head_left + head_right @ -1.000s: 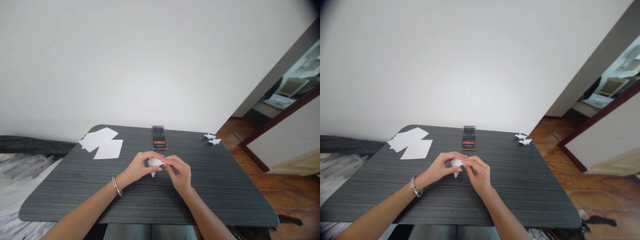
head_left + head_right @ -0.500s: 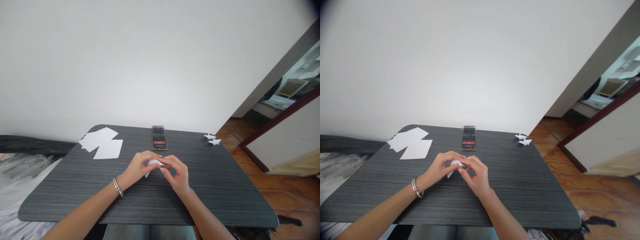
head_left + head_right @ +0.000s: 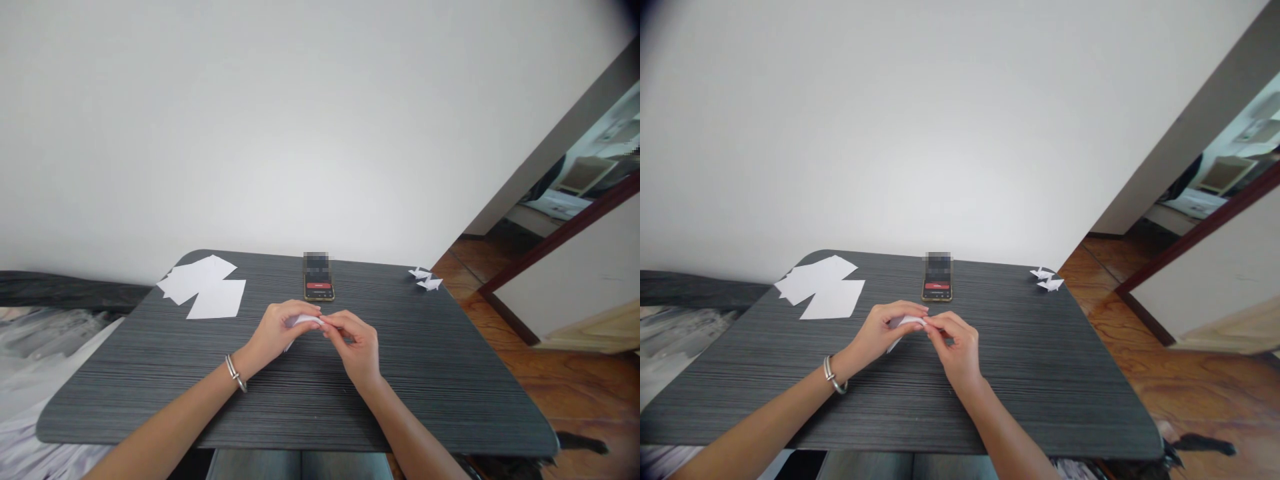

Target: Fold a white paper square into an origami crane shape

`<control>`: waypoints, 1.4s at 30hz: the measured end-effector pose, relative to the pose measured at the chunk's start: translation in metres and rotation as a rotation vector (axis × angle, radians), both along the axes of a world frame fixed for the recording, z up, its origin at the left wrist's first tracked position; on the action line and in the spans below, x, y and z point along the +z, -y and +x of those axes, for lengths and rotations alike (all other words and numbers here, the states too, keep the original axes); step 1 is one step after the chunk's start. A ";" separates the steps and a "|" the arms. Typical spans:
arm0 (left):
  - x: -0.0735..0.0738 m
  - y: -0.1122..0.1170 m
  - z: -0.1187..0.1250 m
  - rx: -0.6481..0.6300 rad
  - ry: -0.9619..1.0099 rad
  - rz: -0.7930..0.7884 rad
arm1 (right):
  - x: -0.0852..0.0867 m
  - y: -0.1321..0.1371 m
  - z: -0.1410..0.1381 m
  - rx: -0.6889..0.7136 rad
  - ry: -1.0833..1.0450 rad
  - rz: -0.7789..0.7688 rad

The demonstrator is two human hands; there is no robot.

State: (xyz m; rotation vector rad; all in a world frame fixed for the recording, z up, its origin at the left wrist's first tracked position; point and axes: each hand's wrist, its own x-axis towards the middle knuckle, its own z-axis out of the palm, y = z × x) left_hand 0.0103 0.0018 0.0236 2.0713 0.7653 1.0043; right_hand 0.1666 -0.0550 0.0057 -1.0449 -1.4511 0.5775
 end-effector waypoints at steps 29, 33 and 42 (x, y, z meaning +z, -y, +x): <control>0.003 -0.001 -0.001 -0.031 -0.040 0.038 | -0.002 -0.002 0.003 -0.028 0.037 -0.063; 0.006 0.001 -0.001 0.006 0.025 0.066 | -0.004 -0.001 0.004 -0.130 0.027 0.043; 0.006 0.001 0.000 -0.032 0.158 -0.288 | 0.000 0.000 0.004 -0.181 0.078 0.175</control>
